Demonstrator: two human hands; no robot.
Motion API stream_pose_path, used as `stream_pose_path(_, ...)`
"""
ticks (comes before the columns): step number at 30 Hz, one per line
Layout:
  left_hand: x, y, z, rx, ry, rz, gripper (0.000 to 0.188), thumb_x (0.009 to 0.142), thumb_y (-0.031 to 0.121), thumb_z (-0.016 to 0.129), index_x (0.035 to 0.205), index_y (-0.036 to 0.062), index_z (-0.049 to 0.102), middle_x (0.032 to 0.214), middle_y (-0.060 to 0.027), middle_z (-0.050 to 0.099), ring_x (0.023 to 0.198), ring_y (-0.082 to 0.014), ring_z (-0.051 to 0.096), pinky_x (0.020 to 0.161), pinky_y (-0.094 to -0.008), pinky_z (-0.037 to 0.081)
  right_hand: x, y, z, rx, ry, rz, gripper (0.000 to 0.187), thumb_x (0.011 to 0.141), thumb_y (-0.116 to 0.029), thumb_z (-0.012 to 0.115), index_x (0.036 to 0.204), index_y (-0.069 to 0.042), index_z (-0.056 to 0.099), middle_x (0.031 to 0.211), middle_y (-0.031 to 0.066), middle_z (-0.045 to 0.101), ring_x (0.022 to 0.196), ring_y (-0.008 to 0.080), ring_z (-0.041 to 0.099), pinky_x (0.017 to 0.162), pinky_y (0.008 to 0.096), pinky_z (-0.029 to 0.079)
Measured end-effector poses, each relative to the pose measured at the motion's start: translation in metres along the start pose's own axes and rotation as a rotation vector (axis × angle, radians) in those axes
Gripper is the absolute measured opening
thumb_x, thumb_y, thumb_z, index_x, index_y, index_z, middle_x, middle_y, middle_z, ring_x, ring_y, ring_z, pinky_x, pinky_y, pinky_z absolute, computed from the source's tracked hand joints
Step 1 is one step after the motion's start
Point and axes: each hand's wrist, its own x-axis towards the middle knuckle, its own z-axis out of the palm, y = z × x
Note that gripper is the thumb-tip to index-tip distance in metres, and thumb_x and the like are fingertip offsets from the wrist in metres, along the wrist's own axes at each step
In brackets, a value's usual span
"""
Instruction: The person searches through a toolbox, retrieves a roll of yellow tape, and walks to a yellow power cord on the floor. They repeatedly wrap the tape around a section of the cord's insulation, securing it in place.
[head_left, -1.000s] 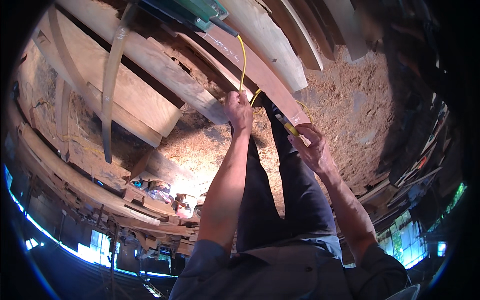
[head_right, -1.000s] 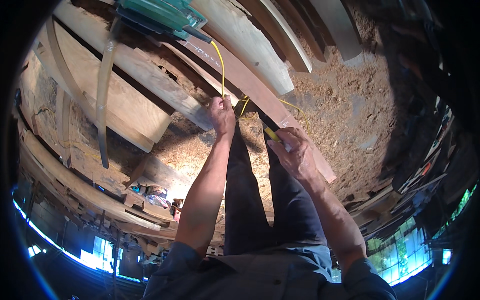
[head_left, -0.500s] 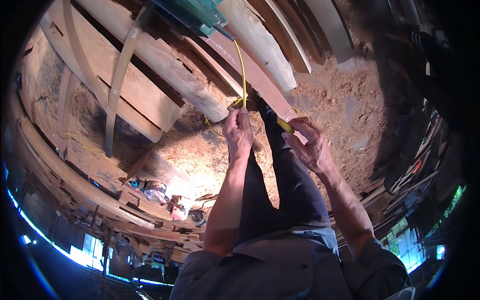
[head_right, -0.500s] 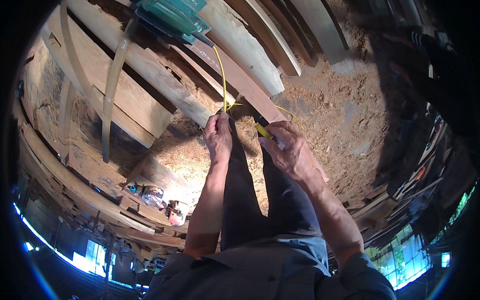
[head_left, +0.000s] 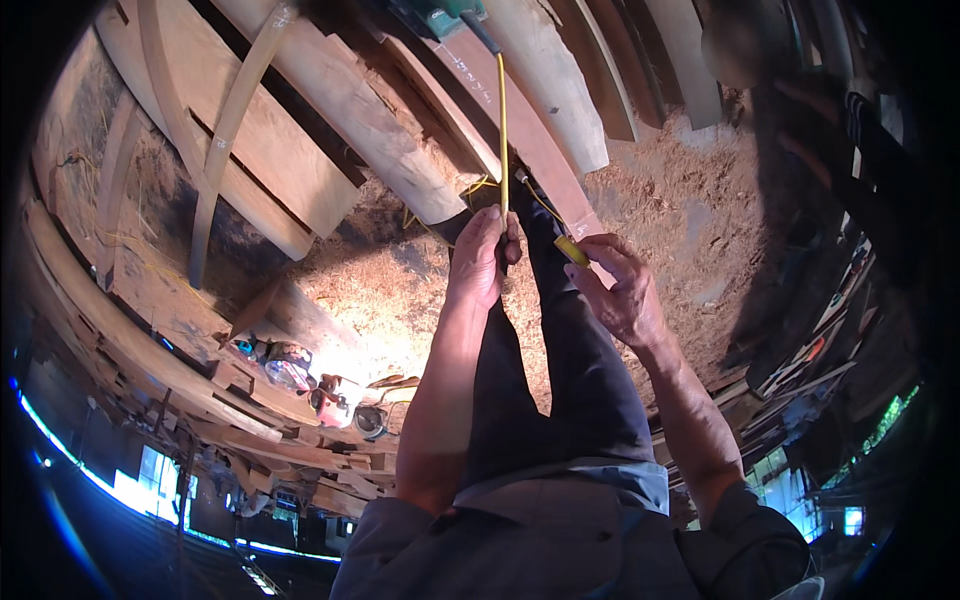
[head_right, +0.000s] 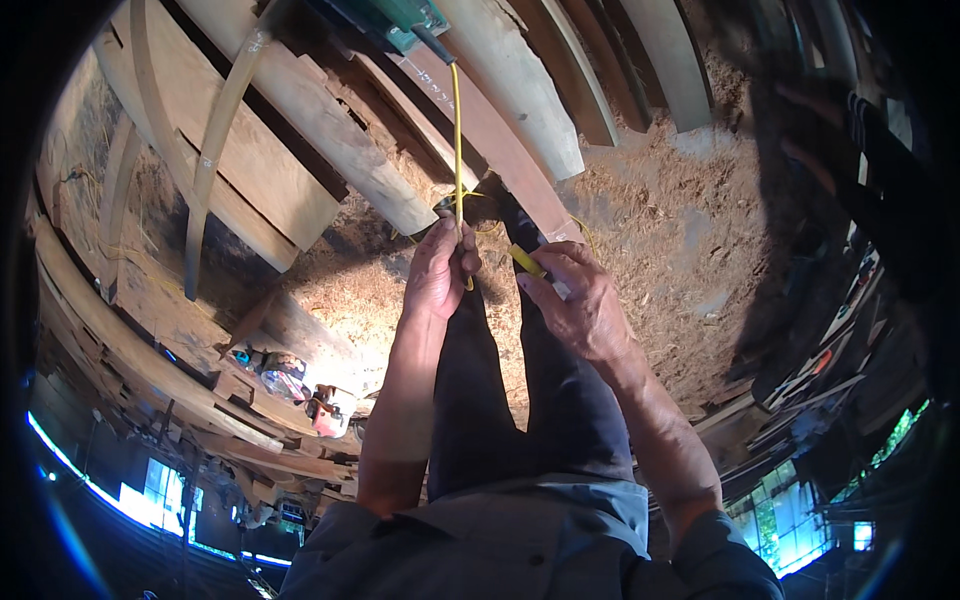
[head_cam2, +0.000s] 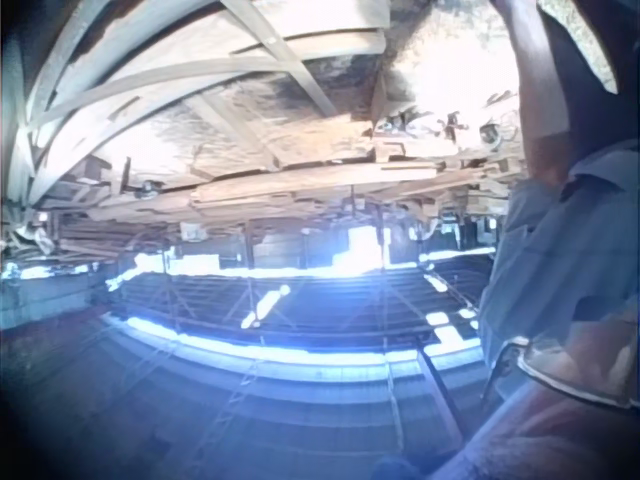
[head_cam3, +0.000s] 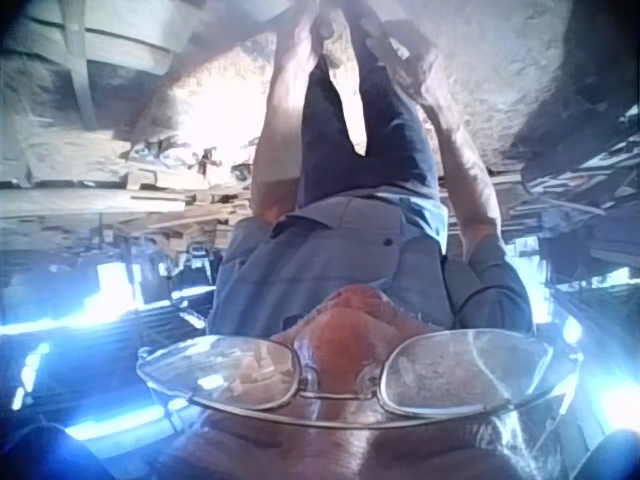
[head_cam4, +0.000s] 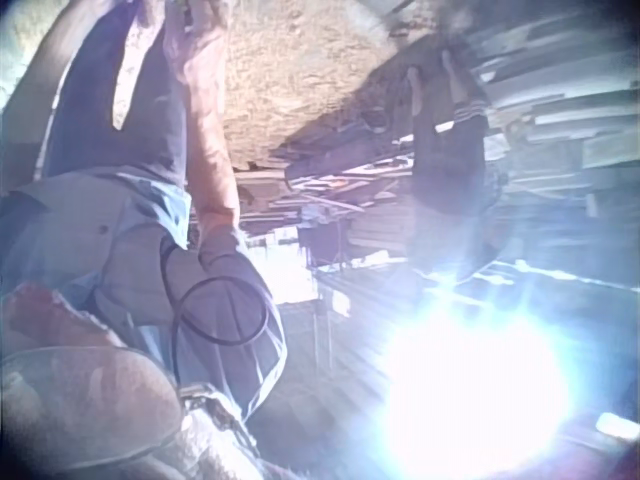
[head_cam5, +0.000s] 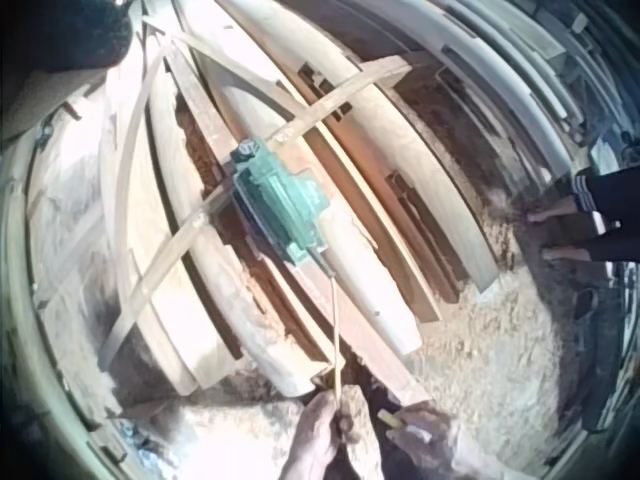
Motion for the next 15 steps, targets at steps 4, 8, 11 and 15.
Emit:
stream_pose_path(4,-0.004,0.003,-0.006,0.051,0.016,0.063,0.025,0.099,0.029,0.062,0.102,0.0041,0.062,0.084,-0.0024,0.060,0.060,-0.0085,0.050,0.055,-0.0219,0.041,0.006,-0.003,0.010,-0.005,-0.037,-0.052,0.024,0.088,-0.012,0.072,0.106,0.003,0.068,0.104,0.0182,0.067,0.096,0.0321,0.066,0.083,0.0382,0.053)
stream_pose_path(8,-0.003,0.010,-0.013,0.147,0.010,0.115,0.024,0.099,0.024,0.061,0.110,0.0018,0.064,0.090,-0.0026,0.064,0.061,-0.0073,0.051,0.056,-0.0216,0.041,0.026,-0.017,0.021,-0.050,-0.047,-0.129,0.022,0.088,-0.007,0.071,0.107,0.004,0.067,0.104,0.0171,0.066,0.095,0.0277,0.068,0.082,0.0353,0.053)
stream_pose_path(11,-0.004,0.003,-0.021,0.127,0.003,0.095,0.023,0.100,0.020,0.061,0.113,0.0011,0.064,0.091,-0.0026,0.064,0.062,-0.0072,0.053,0.057,-0.0216,0.042,0.037,-0.023,0.036,-0.087,-0.063,-0.173,0.023,0.087,-0.006,0.071,0.108,0.004,0.067,0.104,0.0176,0.067,0.096,0.0298,0.067,0.083,0.0368,0.053)
stream_pose_path(15,0.002,0.004,-0.025,0.135,-0.014,0.091,0.023,0.100,0.015,0.058,0.117,0.0001,0.062,0.092,-0.0038,0.065,0.062,-0.0063,0.053,0.055,-0.0211,0.043,0.053,-0.019,0.048,-0.246,-0.033,-0.210,0.023,0.085,-0.006,0.071,0.106,0.003,0.066,0.104,0.0182,0.067,0.096,0.0326,0.067,0.084,0.0389,0.053)
